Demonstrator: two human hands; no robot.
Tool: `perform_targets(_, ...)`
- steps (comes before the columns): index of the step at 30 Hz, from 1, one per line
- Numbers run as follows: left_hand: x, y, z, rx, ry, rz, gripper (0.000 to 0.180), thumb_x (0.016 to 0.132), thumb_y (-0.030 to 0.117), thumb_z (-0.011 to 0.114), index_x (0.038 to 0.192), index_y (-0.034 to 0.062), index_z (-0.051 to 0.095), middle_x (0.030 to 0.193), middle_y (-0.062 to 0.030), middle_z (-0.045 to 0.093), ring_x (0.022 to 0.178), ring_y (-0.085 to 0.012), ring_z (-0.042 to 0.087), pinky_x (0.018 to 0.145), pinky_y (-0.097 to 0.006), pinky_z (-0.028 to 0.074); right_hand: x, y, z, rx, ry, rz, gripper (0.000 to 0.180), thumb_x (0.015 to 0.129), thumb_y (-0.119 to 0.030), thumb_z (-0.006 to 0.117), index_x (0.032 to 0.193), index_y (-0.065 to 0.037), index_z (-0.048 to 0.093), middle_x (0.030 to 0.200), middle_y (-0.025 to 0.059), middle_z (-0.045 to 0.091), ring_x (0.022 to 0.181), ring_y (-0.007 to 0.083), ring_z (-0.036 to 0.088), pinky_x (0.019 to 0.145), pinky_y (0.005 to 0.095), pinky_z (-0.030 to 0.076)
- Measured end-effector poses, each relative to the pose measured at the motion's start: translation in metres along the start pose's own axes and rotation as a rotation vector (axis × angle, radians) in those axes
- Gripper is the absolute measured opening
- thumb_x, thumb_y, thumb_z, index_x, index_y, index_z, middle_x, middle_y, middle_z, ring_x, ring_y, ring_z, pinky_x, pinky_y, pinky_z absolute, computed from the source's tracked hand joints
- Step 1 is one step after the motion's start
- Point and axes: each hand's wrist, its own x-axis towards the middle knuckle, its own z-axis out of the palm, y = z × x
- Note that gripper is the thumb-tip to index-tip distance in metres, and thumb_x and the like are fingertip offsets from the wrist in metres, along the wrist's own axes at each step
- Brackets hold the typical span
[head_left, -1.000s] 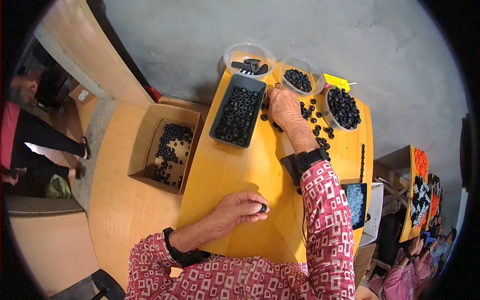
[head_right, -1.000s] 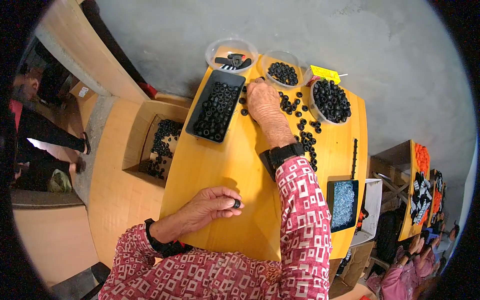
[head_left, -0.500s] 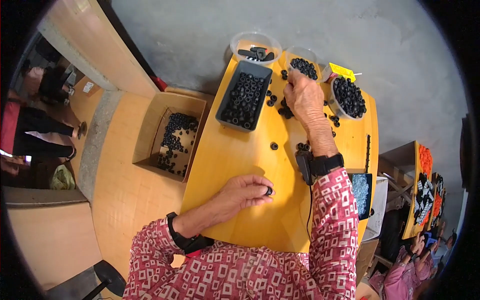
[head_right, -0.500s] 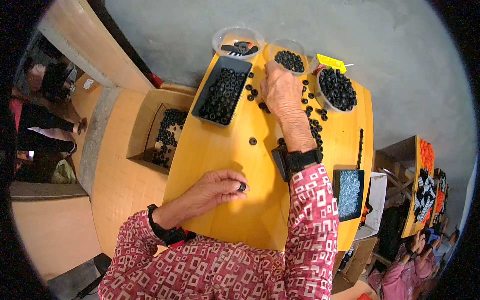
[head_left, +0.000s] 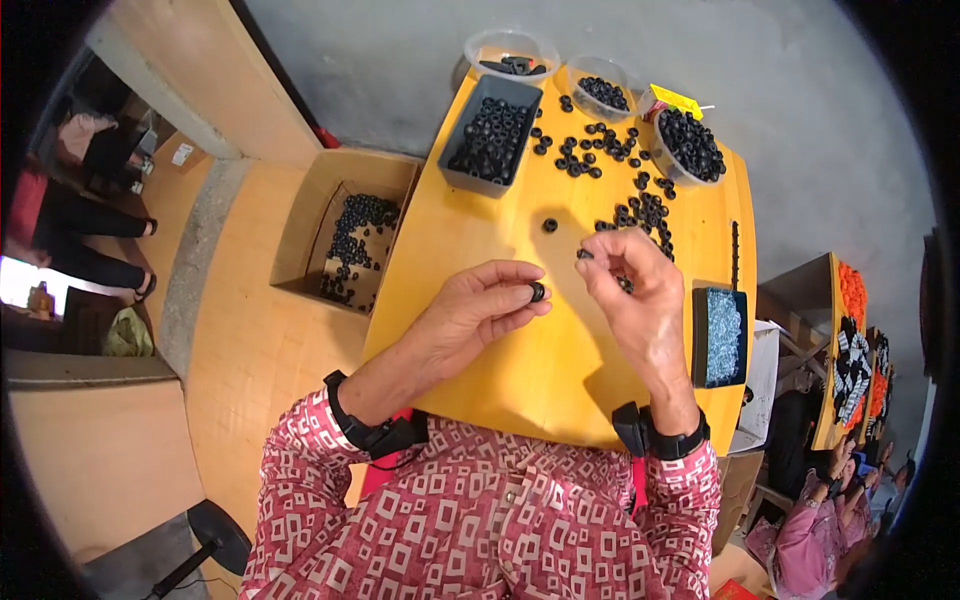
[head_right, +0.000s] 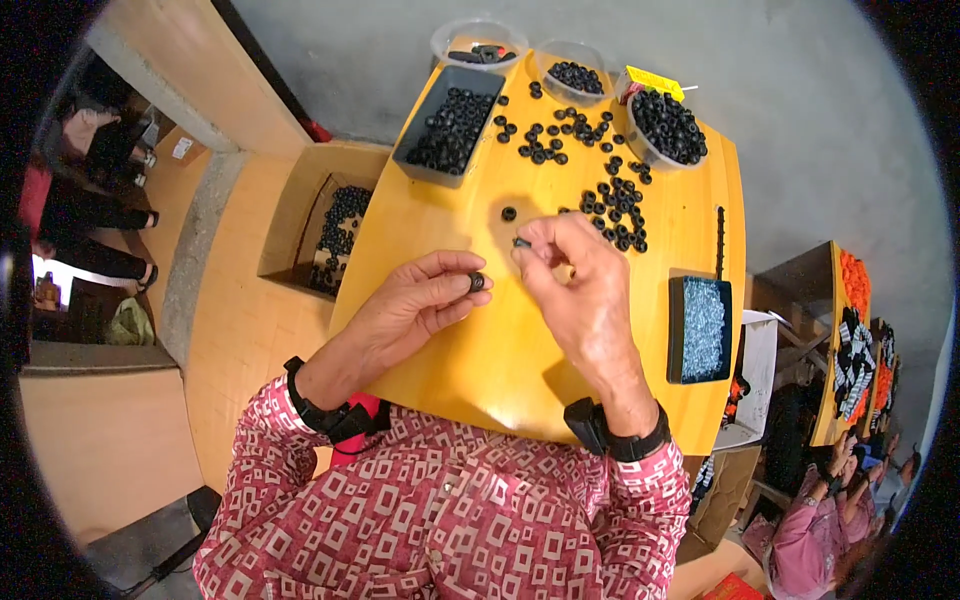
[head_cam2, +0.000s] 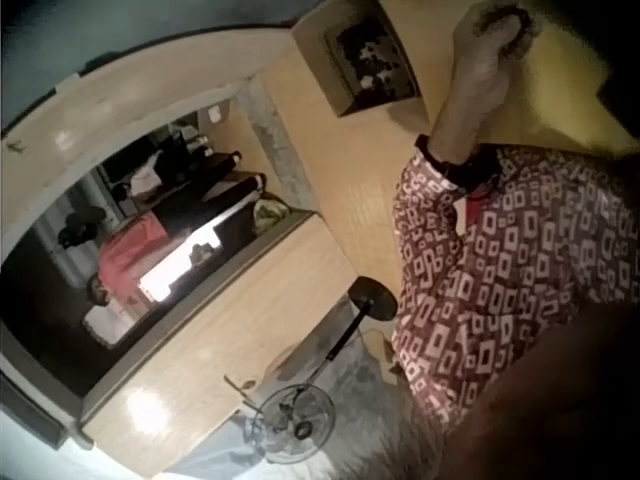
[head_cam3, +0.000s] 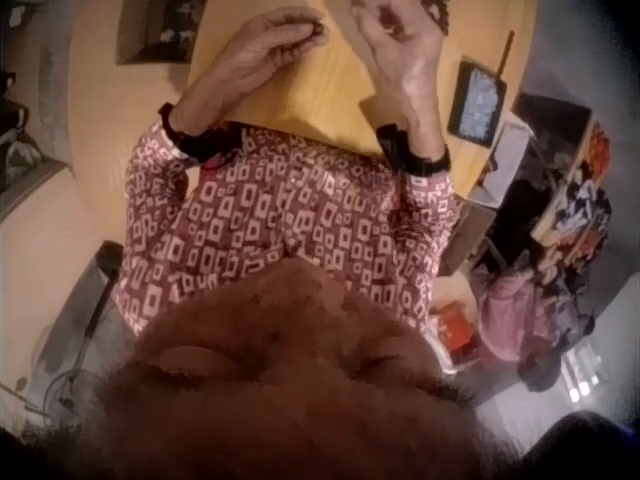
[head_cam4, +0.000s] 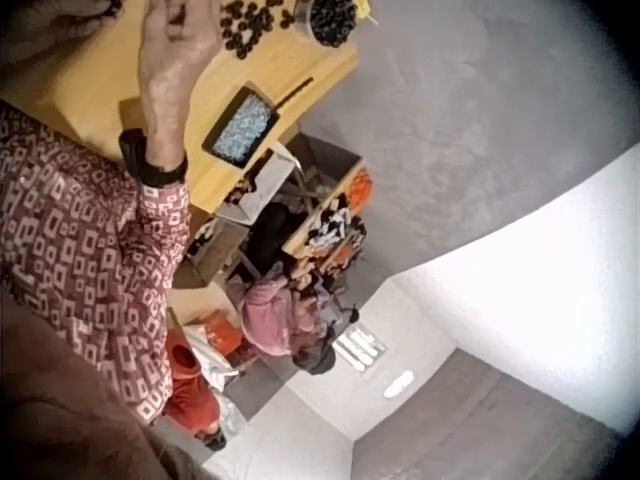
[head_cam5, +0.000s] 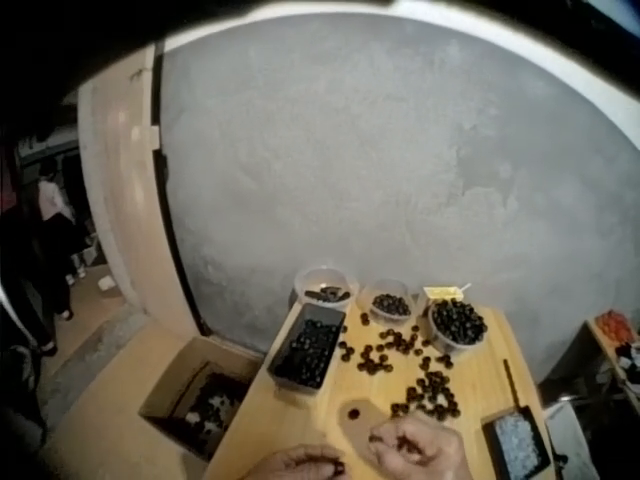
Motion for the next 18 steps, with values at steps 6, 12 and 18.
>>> perform_targets(6,-0.006,-0.019,0.018,-0.045,-0.117,-0.026,0.022,0.095,0.003,0.058,0.116,0.0021,0.062,0.111,-0.0097,0.066,0.103,-0.0199,0.067,0.089,-0.024,0.056,-0.039,-0.013,-0.016,0.045,-0.039,-0.071,0.012,0.080,0.006,0.069,0.089,0.001,0.063,0.081,0.0046,0.058,0.074,0.0130,0.054,0.069,0.0254,0.046)
perform_targets(12,-0.013,-0.036,0.028,-0.057,-0.233,-0.047,0.022,0.094,0.005,0.059,0.116,0.0004,0.061,0.110,-0.0102,0.066,0.102,-0.0205,0.067,0.089,-0.026,0.056,-0.066,-0.023,-0.028,-0.077,-0.035,-0.162,0.016,0.079,0.007,0.070,0.093,0.002,0.066,0.087,0.0078,0.064,0.078,0.0153,0.059,0.071,0.0268,0.049)
perform_targets(18,-0.024,-0.040,0.036,0.007,-0.281,-0.088,0.022,0.094,0.006,0.060,0.115,0.0003,0.061,0.109,-0.0108,0.066,0.101,-0.0196,0.067,0.089,-0.026,0.056,-0.087,-0.036,-0.039,-0.097,-0.051,-0.090,0.018,0.076,0.007,0.072,0.093,0.002,0.068,0.088,0.0088,0.066,0.081,0.0166,0.063,0.071,0.0278,0.050)
